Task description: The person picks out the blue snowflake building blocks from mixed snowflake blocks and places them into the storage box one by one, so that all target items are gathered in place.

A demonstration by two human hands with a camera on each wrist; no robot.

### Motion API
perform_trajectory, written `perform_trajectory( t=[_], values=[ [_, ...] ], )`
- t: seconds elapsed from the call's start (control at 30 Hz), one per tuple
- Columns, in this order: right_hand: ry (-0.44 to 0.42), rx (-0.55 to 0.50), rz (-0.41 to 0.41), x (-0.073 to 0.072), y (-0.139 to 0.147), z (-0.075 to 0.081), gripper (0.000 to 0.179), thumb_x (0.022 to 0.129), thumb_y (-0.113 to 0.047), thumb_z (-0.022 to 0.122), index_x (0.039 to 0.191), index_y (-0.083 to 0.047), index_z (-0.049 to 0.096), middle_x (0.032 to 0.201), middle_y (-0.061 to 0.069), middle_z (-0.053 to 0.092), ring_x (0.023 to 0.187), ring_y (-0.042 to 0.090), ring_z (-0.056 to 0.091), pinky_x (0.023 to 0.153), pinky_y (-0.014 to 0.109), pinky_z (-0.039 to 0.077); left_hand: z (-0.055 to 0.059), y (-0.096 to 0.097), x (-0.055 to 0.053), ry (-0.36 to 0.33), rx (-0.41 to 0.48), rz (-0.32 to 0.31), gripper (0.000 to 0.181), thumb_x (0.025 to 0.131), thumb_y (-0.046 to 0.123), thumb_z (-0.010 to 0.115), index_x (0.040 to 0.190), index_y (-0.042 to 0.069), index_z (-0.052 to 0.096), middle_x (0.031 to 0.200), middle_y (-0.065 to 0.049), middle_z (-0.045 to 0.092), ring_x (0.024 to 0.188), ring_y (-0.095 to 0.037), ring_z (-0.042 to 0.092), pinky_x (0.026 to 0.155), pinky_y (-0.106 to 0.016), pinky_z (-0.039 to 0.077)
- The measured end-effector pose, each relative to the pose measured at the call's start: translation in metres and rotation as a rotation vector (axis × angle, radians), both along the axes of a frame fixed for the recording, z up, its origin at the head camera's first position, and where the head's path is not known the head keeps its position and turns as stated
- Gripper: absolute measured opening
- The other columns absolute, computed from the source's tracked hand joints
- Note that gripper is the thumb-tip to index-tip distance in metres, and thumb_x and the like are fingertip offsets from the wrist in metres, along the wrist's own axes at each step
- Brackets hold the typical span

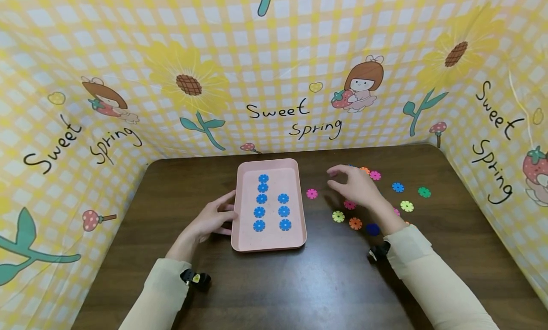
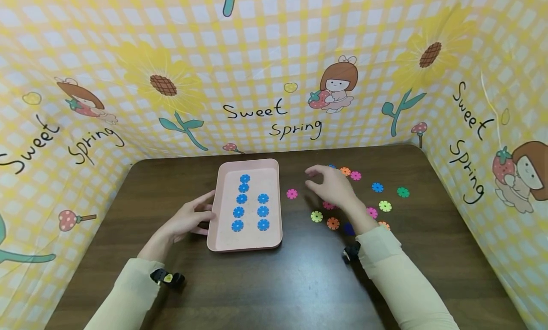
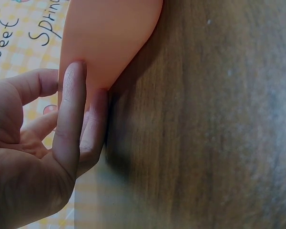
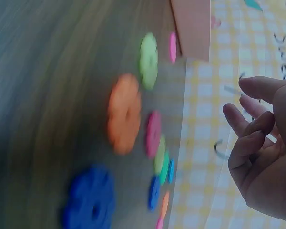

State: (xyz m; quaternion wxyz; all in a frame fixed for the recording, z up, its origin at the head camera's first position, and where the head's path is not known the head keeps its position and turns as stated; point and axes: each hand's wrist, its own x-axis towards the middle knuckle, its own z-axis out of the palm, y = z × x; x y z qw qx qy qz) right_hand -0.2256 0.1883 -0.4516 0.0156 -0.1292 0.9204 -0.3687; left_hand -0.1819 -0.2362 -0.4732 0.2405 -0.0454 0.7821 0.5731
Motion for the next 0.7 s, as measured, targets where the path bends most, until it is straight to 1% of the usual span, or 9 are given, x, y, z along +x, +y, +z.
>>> perform_trajectory(
  t=[0.03, 0.07, 0.13, 0.2, 0.27, 0.4, 0.53, 0.7],
  values=[
    [-0.007, -0.001, -0.015, 0.000, 0.006, -0.001, 0.034, 0.098, -0.027, 0.073, 0.129, -0.014, 0.071, 0.124, 0.007, 0.071, 0.080, 0.030, 0.060, 0.074, 0.043, 0.048, 0.000, 0.000, 0.000, 0.000, 0.000, 0.001, 0.076, 0.100, 0.012, 0.065, 0.165, 0.028, 0.030, 0.145, -0.027, 0.047, 0.103, -0.031, 0.069, 0.075, -0.047, 0.064],
    [-0.008, 0.002, -0.026, 0.001, 0.012, -0.001, 0.034, 0.098, -0.027, 0.073, 0.129, -0.013, 0.071, 0.124, 0.008, 0.071, 0.088, 0.029, 0.063, 0.078, 0.044, 0.050, 0.000, 0.000, 0.000, -0.001, 0.001, 0.002, 0.076, 0.100, 0.012, 0.065, 0.165, 0.028, 0.031, 0.145, -0.026, 0.047, 0.103, -0.031, 0.069, 0.075, -0.047, 0.064],
    [-0.026, -0.006, -0.049, 0.001, 0.024, -0.002, 0.036, 0.099, -0.027, 0.072, 0.131, -0.012, 0.069, 0.126, 0.010, 0.071, 0.093, 0.033, 0.063, 0.079, 0.047, 0.050, -0.001, -0.001, 0.000, -0.002, 0.003, 0.004, 0.075, 0.100, 0.011, 0.065, 0.165, 0.029, 0.031, 0.144, -0.026, 0.048, 0.103, -0.031, 0.068, 0.075, -0.047, 0.064],
    [-0.037, -0.008, -0.068, 0.002, 0.036, -0.004, 0.037, 0.099, -0.027, 0.071, 0.132, -0.010, 0.068, 0.128, 0.012, 0.070, 0.110, 0.033, 0.062, 0.086, 0.049, 0.051, -0.001, -0.001, 0.000, 0.000, 0.003, 0.004, 0.075, 0.100, 0.011, 0.065, 0.165, 0.028, 0.031, 0.144, -0.026, 0.048, 0.104, -0.032, 0.068, 0.075, -0.048, 0.064],
    [-0.042, -0.002, -0.084, 0.003, 0.048, -0.006, 0.038, 0.100, -0.028, 0.070, 0.133, -0.009, 0.068, 0.130, 0.015, 0.068, 0.117, 0.037, 0.061, 0.090, 0.054, 0.051, -0.001, -0.001, 0.000, 0.002, 0.003, 0.005, 0.075, 0.100, 0.011, 0.064, 0.165, 0.028, 0.031, 0.143, -0.026, 0.049, 0.104, -0.032, 0.068, 0.075, -0.048, 0.064],
    [-0.037, 0.030, -0.122, 0.004, 0.072, -0.010, 0.040, 0.101, -0.030, 0.069, 0.134, -0.008, 0.067, 0.130, 0.018, 0.067, 0.118, 0.041, 0.060, 0.093, 0.059, 0.050, -0.002, 0.000, 0.001, 0.008, 0.002, 0.005, 0.075, 0.100, 0.010, 0.064, 0.165, 0.027, 0.031, 0.142, -0.026, 0.049, 0.104, -0.033, 0.068, 0.075, -0.048, 0.064],
    [-0.049, 0.043, -0.161, 0.007, 0.094, -0.014, 0.043, 0.101, -0.032, 0.068, 0.135, -0.006, 0.065, 0.128, 0.020, 0.067, 0.118, 0.042, 0.059, 0.091, 0.060, 0.049, -0.002, 0.000, 0.001, 0.013, 0.006, 0.004, 0.076, 0.099, 0.010, 0.064, 0.165, 0.027, 0.031, 0.143, -0.027, 0.049, 0.105, -0.033, 0.068, 0.075, -0.048, 0.064],
    [-0.073, 0.062, -0.212, 0.011, 0.121, -0.020, 0.047, 0.102, -0.033, 0.067, 0.138, -0.003, 0.062, 0.131, 0.024, 0.065, 0.124, 0.047, 0.055, 0.095, 0.063, 0.047, -0.002, 0.000, 0.001, 0.016, 0.007, 0.002, 0.076, 0.099, 0.011, 0.065, 0.165, 0.026, 0.030, 0.145, -0.027, 0.048, 0.104, -0.032, 0.068, 0.075, -0.048, 0.064]
  ],
)
